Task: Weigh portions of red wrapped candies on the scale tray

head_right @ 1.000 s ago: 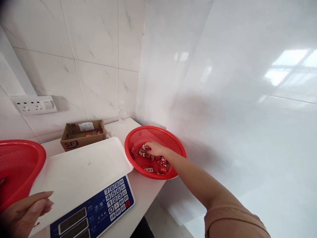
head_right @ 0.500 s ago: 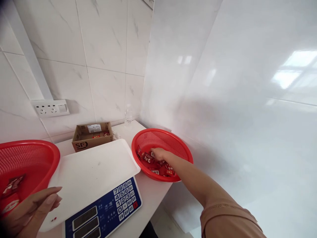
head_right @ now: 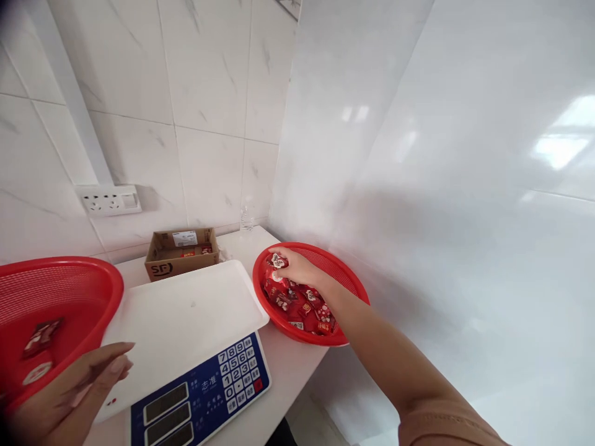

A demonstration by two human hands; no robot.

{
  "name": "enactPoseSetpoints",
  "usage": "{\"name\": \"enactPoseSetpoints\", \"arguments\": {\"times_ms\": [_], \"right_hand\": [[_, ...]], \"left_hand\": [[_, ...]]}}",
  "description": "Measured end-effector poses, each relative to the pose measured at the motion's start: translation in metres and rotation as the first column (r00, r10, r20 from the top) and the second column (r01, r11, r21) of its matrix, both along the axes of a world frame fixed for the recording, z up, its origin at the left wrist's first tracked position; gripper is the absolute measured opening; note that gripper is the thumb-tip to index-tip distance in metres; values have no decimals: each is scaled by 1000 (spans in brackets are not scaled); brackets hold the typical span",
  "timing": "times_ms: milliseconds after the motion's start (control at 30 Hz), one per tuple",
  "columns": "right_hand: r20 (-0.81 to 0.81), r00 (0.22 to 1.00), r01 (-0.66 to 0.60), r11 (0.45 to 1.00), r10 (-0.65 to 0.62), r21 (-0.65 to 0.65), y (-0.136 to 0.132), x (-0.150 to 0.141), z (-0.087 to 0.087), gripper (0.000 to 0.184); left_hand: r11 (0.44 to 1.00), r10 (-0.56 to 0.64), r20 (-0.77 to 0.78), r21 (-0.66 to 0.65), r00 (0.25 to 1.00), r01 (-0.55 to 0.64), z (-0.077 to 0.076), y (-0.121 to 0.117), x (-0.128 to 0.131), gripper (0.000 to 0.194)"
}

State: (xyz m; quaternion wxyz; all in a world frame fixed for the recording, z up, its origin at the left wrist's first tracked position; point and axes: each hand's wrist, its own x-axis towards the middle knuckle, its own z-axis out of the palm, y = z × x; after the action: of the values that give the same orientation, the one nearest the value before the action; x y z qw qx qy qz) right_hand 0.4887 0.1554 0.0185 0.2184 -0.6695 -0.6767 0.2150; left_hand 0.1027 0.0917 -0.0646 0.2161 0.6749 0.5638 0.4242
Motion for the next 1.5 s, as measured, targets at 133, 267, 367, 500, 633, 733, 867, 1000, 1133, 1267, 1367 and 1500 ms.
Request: {"name": "enactPoseSetpoints", "arguments": {"times_ms": [133, 267, 367, 500, 633, 733, 867, 1000, 1133, 1267, 1367, 1500], "right_hand": [[-309, 938, -174, 984, 157, -27, -2, -51, 1, 64], [-393, 897, -254, 963, 200, -89, -1, -102, -7, 63], [-305, 932, -225, 972, 196, -63, 2, -126, -10, 60], [-139, 965, -231, 972, 222, -52, 4, -139, -11, 61], [-49, 960, -279, 953, 275, -120, 5, -139, -16, 63], [-10, 969, -245, 961, 246, -128, 6, -136, -20, 61], [-23, 977, -215, 970, 214, -114, 4, -133, -19, 51], [-82, 979, -195, 977, 188, -86, 1, -136, -16, 44], [-90, 981, -170, 985, 171, 27, 0, -137, -17, 40], [-50, 974, -219, 974, 222, 67, 0, -135, -19, 40], [9, 961, -275, 961, 275, 25, -3, -136, -21, 45], [104, 902, -413, 907, 419, -76, -11, -142, -29, 51]], "left_hand": [[1000, -26, -39, -11, 999, 26, 15, -6, 10, 40], [996, -56, -28, -67, 998, 54, 29, -12, 14, 39], [996, -22, -6, -85, 1000, 22, 33, -15, 12, 40], [997, -1, -2, -71, 1000, 1, 36, -15, 9, 39], [996, -18, 1, -89, 1000, 18, 39, -14, 7, 39], [995, -22, 2, -97, 1000, 22, 39, -13, 7, 39], [995, -25, 4, -92, 1000, 25, 39, -14, 7, 39], [995, -24, -16, -93, 1000, 23, 39, -14, 8, 39], [995, -36, -44, -93, 998, 32, 37, -14, 8, 40], [994, -46, -39, -99, 998, 42, 37, -14, 8, 42], [993, -51, -46, -112, 998, 46, 38, -15, 9, 42], [993, -59, -78, -105, 995, 50, 38, -16, 9, 41]]}}
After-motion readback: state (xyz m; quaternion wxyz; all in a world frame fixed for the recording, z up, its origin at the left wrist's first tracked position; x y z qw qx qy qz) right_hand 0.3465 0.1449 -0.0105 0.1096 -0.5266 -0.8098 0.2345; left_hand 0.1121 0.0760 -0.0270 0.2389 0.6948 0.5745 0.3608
